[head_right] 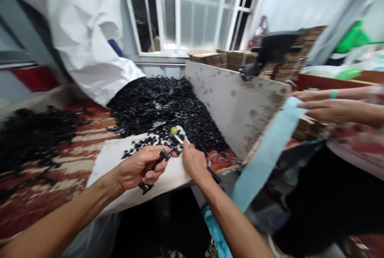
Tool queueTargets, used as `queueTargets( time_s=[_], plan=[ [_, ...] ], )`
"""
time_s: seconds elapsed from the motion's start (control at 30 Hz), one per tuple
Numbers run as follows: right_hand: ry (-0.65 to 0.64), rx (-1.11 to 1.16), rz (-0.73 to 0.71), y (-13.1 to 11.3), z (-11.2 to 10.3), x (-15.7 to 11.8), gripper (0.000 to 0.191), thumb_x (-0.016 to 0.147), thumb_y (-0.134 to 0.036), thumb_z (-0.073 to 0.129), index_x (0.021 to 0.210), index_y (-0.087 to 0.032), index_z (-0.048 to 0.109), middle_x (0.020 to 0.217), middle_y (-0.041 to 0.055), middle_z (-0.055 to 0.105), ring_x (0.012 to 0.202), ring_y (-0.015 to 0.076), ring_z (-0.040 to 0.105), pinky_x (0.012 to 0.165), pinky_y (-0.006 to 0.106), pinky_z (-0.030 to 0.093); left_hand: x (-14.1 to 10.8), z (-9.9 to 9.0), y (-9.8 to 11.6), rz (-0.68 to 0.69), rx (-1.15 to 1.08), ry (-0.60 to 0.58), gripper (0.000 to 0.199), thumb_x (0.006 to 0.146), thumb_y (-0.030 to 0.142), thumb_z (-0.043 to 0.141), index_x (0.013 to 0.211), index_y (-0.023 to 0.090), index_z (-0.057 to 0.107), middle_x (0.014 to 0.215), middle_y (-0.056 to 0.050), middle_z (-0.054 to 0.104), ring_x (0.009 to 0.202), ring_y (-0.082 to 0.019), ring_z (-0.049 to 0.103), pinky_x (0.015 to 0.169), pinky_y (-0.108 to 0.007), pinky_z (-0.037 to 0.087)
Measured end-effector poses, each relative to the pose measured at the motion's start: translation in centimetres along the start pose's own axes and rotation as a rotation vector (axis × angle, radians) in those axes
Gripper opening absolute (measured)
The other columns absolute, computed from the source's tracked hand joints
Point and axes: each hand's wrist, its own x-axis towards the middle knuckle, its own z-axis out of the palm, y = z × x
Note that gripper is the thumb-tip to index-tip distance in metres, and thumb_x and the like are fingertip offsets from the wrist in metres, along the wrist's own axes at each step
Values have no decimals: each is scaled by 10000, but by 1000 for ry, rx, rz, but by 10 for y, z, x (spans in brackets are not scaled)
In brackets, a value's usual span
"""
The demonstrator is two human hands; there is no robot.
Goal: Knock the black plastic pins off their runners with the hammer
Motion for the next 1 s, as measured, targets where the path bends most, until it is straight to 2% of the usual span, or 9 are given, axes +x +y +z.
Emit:
queueTargets(
  time_s=[0.1,0.23,0.4,0.6,0.67,0.73,0.83,0.93,1.0],
  plan=[
    [4,-15,-11,-12,7,7,336,998,-246,468,1319,-157,514,1104,104,669,844,205,697,729,371,569,-21,-35,-13,4,-250,19,255,767,319,670,915,119,616,552,75,370,389,-36,240,383,-185,114],
    [2,-49,-13,-12,7,7,387,1000,-164,337,1359,-132,477,1105,157,688,833,275,732,677,375,551,-37,-59,-27,14,-386,47,190,807,262,617,891,95,652,548,71,330,394,-39,219,391,-204,95],
    [-1,-79,-9,-14,5,6,383,996,-184,348,1344,-140,501,1091,143,702,827,279,737,653,365,542,-45,-71,-32,57,-348,163,208,792,283,615,892,104,648,536,69,360,384,-46,258,380,-195,114],
    [11,-90,0,-14,7,8,379,992,-202,365,1336,-162,519,1095,136,711,806,249,733,641,339,535,-50,-72,-32,115,-153,291,347,725,415,685,905,124,631,487,81,388,369,-51,277,373,-184,155],
    [10,-91,1,-13,7,8,384,987,-196,371,1340,-170,519,1109,130,712,808,247,733,645,338,535,-56,-82,-27,121,3,423,387,717,468,684,899,131,632,481,74,417,371,-50,291,379,-182,167],
    [6,-93,4,-13,8,8,388,986,-202,380,1348,-177,517,1131,122,709,811,251,736,642,342,539,-67,-104,-14,152,234,615,373,730,478,664,885,140,638,500,60,459,393,-58,335,399,-185,202],
    [0,-95,9,-13,9,9,399,991,-217,384,1368,-171,505,1173,121,700,811,266,740,643,363,552,-95,-160,22,198,641,935,250,768,397,620,821,154,639,529,44,499,463,-86,418,470,-210,270],
    [-2,-95,12,-13,10,10,398,990,-213,392,1365,-162,516,1192,127,697,784,272,745,633,382,566,-127,-215,64,25,1010,1194,222,788,376,587,773,162,642,527,31,517,548,-126,443,542,-247,277],
    [12,-91,10,-13,11,11,395,987,-209,396,1356,-155,528,1201,129,696,776,274,747,627,394,578,-137,-238,83,-16,1129,1297,253,802,414,569,800,174,651,558,27,537,678,-158,478,629,-249,308]
  ],
)
